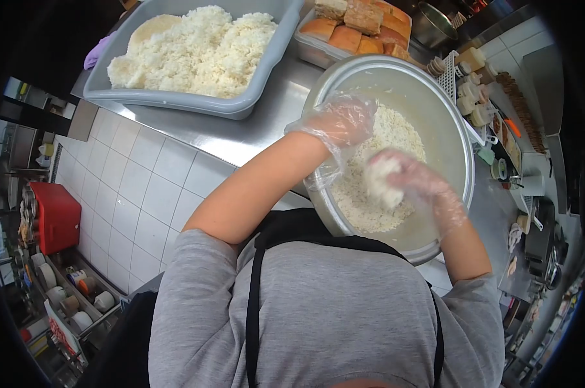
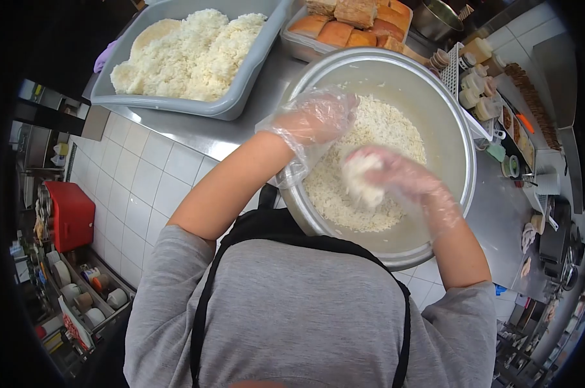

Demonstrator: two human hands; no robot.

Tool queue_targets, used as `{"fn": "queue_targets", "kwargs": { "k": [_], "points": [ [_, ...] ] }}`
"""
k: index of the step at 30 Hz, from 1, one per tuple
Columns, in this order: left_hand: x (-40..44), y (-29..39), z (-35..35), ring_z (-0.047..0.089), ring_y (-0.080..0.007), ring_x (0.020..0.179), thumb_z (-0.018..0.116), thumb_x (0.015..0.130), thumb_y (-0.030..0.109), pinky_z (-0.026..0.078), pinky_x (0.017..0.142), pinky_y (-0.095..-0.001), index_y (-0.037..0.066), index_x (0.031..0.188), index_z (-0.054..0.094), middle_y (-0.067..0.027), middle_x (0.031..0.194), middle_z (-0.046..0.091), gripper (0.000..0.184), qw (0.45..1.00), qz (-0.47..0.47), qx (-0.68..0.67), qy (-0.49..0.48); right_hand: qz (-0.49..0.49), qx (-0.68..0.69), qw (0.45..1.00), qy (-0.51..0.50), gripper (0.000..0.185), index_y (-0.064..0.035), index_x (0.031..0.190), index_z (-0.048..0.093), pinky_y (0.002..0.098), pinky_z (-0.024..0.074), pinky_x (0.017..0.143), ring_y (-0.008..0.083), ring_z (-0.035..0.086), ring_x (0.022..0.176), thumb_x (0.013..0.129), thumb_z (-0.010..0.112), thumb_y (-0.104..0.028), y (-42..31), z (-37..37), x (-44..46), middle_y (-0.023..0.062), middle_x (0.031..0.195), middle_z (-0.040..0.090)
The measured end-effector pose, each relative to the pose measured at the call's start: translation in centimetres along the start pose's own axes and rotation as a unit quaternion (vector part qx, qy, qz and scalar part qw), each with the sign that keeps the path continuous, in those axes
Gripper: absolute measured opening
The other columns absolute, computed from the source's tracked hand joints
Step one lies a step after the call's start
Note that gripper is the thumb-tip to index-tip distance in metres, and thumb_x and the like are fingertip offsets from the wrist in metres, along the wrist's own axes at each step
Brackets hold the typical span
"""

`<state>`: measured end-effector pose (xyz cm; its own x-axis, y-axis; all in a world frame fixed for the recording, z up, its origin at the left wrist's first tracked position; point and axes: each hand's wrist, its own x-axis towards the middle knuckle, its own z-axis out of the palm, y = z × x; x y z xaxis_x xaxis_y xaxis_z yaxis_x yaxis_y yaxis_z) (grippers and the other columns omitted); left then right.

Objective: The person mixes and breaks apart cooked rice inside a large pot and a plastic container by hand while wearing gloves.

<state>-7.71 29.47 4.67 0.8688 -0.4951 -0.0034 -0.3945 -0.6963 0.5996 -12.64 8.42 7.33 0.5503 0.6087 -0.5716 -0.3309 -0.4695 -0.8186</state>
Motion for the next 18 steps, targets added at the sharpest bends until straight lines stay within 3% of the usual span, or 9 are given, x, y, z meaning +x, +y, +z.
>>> {"fn": "queue_targets", "kwargs": {
  "k": [1, 2, 4, 8, 10, 14, 16, 18],
  "points": [
    [0.1, -0.2, 0.0, 0.060, -0.0364, 0.105, 0.045, 0.093, 0.025, 0.045, 0.092, -0.0485, 0.007, 0.113, 0.060, -0.0194, 0.108, 0.064, 0.031, 1.000, 0.012, 0.012, 0.024, -0.008, 0.113, 0.989, 0.096, 0.041, -0.0119, 0.131, 0.052, 0.0441, 0.0513, 0.096, 0.0282, 0.056, 0.117, 0.093, 0.060, -0.027, -0.4, -0.4, -0.4, 0.0116, 0.126, 0.057],
    [0.2, -0.5, 0.0, 0.060, -0.0364, 0.105, 0.045, 0.093, 0.025, 0.045, 0.092, -0.0485, 0.007, 0.113, 0.060, -0.0194, 0.108, 0.064, 0.031, 0.999, 0.015, 0.014, 0.026, -0.011, 0.112, 0.989, 0.098, 0.041, -0.0119, 0.131, 0.052, 0.0441, 0.0513, 0.096, 0.0282, 0.056, 0.117, 0.093, 0.060, -0.027, -0.8, -0.7, -0.6, 0.0116, 0.126, 0.057],
    [0.5, -1.0, -0.2, 0.060, -0.0362, 0.104, 0.046, 0.092, 0.023, 0.046, 0.091, -0.0478, 0.006, 0.112, 0.060, -0.0206, 0.109, 0.063, 0.030, 0.999, 0.025, 0.038, 0.014, -0.075, 0.240, 0.931, 0.265, 0.043, -0.0108, 0.135, 0.045, 0.0398, 0.0559, 0.091, 0.0251, 0.058, 0.115, 0.095, 0.057, -0.024, -1.6, -1.2, -0.5, 0.0117, 0.127, 0.055],
    [1.1, -2.7, -0.3, 0.062, -0.0355, 0.102, 0.046, 0.091, 0.020, 0.047, 0.091, -0.0468, 0.005, 0.109, 0.061, -0.0211, 0.108, 0.064, 0.029, 0.999, 0.026, 0.032, 0.003, -0.192, 0.312, 0.876, 0.314, 0.043, -0.0096, 0.136, 0.041, 0.0404, 0.0564, 0.091, 0.0242, 0.057, 0.115, 0.098, 0.054, -0.023, -3.8, -0.3, 0.7, 0.0110, 0.129, 0.053],
    [1.0, -4.1, -0.2, 0.063, -0.0351, 0.100, 0.046, 0.089, 0.019, 0.048, 0.090, -0.0457, 0.004, 0.105, 0.063, -0.0207, 0.106, 0.065, 0.028, 0.993, 0.088, 0.081, 0.003, -0.231, 0.326, 0.838, 0.371, 0.043, -0.0094, 0.136, 0.042, 0.0392, 0.0572, 0.090, 0.0237, 0.057, 0.116, 0.098, 0.055, -0.025, -5.8, 0.9, 1.3, 0.0112, 0.129, 0.053],
    [-1.0, -5.7, -1.2, 0.064, -0.0343, 0.098, 0.047, 0.087, 0.019, 0.048, 0.090, -0.0454, 0.004, 0.101, 0.065, -0.0194, 0.101, 0.066, 0.027, 0.990, 0.092, 0.107, -0.001, -0.311, 0.311, 0.835, 0.331, 0.048, -0.0089, 0.136, 0.041, 0.0378, 0.0572, 0.090, 0.0246, 0.055, 0.118, 0.095, 0.059, -0.028, -9.2, 1.0, 3.6, 0.0122, 0.131, 0.051],
    [-2.1, -5.9, -2.4, 0.064, -0.0331, 0.101, 0.047, 0.087, 0.020, 0.047, 0.093, -0.0447, 0.006, 0.104, 0.065, -0.0189, 0.104, 0.066, 0.029, 0.974, 0.110, 0.198, -0.032, -0.327, 0.296, 0.840, 0.316, 0.050, -0.0088, 0.137, 0.040, 0.0387, 0.0567, 0.091, 0.0258, 0.054, 0.119, 0.095, 0.060, -0.028, -11.7, 0.8, 5.8, 0.0129, 0.132, 0.049],
    [-2.4, -5.5, -3.4, 0.063, -0.0294, 0.106, 0.044, 0.091, 0.022, 0.044, 0.098, -0.0416, 0.011, 0.118, 0.062, -0.0228, 0.117, 0.062, 0.035, 0.954, 0.081, 0.265, -0.112, -0.357, 0.255, 0.838, 0.324, 0.051, -0.0063, 0.138, 0.041, 0.0409, 0.0550, 0.093, 0.0302, 0.055, 0.120, 0.095, 0.059, -0.027, -15.3, 1.9, 9.2, 0.0144, 0.134, 0.052]
  ]
}}
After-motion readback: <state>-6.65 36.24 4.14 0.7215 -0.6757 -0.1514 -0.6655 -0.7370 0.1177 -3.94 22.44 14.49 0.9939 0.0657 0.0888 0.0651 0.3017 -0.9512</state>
